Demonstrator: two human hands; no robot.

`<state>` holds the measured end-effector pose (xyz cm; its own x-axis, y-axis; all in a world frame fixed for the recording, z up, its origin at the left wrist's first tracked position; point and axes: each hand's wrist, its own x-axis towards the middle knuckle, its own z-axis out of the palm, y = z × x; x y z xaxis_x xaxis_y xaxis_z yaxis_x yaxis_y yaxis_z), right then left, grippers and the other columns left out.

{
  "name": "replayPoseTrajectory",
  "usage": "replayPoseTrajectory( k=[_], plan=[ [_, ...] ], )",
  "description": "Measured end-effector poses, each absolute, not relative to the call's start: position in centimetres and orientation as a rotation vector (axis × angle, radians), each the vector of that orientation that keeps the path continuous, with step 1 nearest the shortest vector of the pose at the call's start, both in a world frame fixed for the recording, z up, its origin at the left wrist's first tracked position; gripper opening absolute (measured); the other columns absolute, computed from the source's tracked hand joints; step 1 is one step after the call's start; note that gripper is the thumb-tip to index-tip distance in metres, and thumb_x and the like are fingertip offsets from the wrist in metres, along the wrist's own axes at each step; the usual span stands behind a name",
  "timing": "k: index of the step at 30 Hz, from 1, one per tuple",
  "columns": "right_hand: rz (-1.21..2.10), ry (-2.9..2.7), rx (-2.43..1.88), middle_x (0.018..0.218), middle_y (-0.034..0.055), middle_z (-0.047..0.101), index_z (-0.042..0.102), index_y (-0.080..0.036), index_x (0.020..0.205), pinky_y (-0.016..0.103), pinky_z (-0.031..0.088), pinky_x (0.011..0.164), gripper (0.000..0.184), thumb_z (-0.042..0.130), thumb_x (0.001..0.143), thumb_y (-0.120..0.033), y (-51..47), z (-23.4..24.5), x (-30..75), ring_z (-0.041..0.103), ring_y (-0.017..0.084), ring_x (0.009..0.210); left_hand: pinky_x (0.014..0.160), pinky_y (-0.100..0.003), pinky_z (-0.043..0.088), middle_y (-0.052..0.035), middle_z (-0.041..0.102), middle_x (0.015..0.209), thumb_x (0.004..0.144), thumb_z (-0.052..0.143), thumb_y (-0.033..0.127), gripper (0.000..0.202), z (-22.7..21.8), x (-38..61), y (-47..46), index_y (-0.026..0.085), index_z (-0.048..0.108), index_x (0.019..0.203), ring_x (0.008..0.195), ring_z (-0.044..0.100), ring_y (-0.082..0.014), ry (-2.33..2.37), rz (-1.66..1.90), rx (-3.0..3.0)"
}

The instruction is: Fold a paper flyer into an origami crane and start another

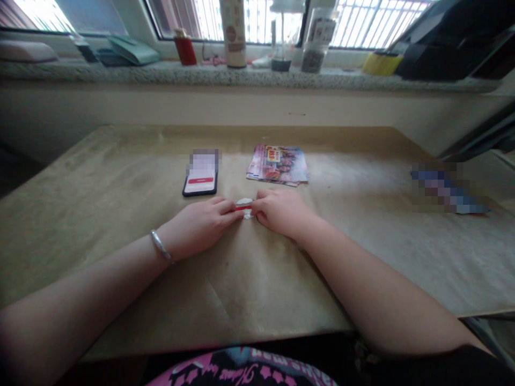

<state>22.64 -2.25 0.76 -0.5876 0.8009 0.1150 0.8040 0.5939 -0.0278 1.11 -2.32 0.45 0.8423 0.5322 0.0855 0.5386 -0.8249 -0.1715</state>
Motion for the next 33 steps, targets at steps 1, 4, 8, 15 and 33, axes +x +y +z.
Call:
replayPoseTrajectory(
  k=[1,4,8,15,33],
  plan=[
    [-0.042,-2.699,-1.375,0.090,0.0018,0.068,0.074,-0.028,0.088,0.027,0.027,0.056,0.024,0.051,0.086,-0.026,-2.3,0.9,22.7,0.060,0.016,0.075,0.076,-0.030,0.051,-0.0089,0.063,0.102,0.093,0.046,0.015,0.030,0.5,1.1,-2.3,0.015,0.062,0.118,0.090,0.056,-0.0202,-0.833,-0.046,-2.839],
    [-0.026,-2.698,-1.381,0.089,0.0008,0.068,0.075,-0.030,0.089,0.027,0.029,0.057,0.024,0.051,0.085,-0.026,-2.2,1.0,23.0,0.061,0.016,0.075,0.076,-0.030,0.051,-0.0087,0.062,0.103,0.093,0.046,0.015,0.031,0.4,1.0,-2.2,0.017,0.061,0.120,0.090,0.056,-0.0198,-0.843,-0.048,-2.855],
    [0.024,-2.701,-1.377,0.089,0.0008,0.068,0.075,-0.030,0.090,0.027,0.031,0.058,0.024,0.052,0.085,-0.026,-2.1,0.9,23.2,0.061,0.015,0.076,0.076,-0.029,0.049,-0.0085,0.062,0.101,0.093,0.045,0.014,0.032,0.5,0.8,-2.0,0.018,0.062,0.120,0.087,0.056,-0.0181,-0.855,-0.042,-2.876],
    [0.043,-2.679,-1.354,0.090,-0.0001,0.069,0.076,-0.030,0.086,0.027,0.032,0.058,0.023,0.054,0.083,-0.024,-2.0,0.6,23.5,0.062,0.016,0.077,0.077,-0.030,0.049,-0.0088,0.062,0.097,0.092,0.043,0.013,0.032,0.5,0.4,-1.6,0.017,0.066,0.114,0.084,0.057,-0.0176,-0.837,-0.044,-2.908],
    [0.067,-2.709,-1.316,0.090,0.0004,0.071,0.076,-0.027,0.084,0.026,0.035,0.060,0.021,0.055,0.084,-0.023,-1.5,0.5,24.3,0.061,0.015,0.075,0.080,-0.029,0.052,-0.0097,0.066,0.104,0.090,0.045,0.013,0.027,0.0,0.2,-1.5,0.012,0.071,0.095,0.084,0.062,-0.0163,-0.841,-0.159,-2.909]
  ],
)
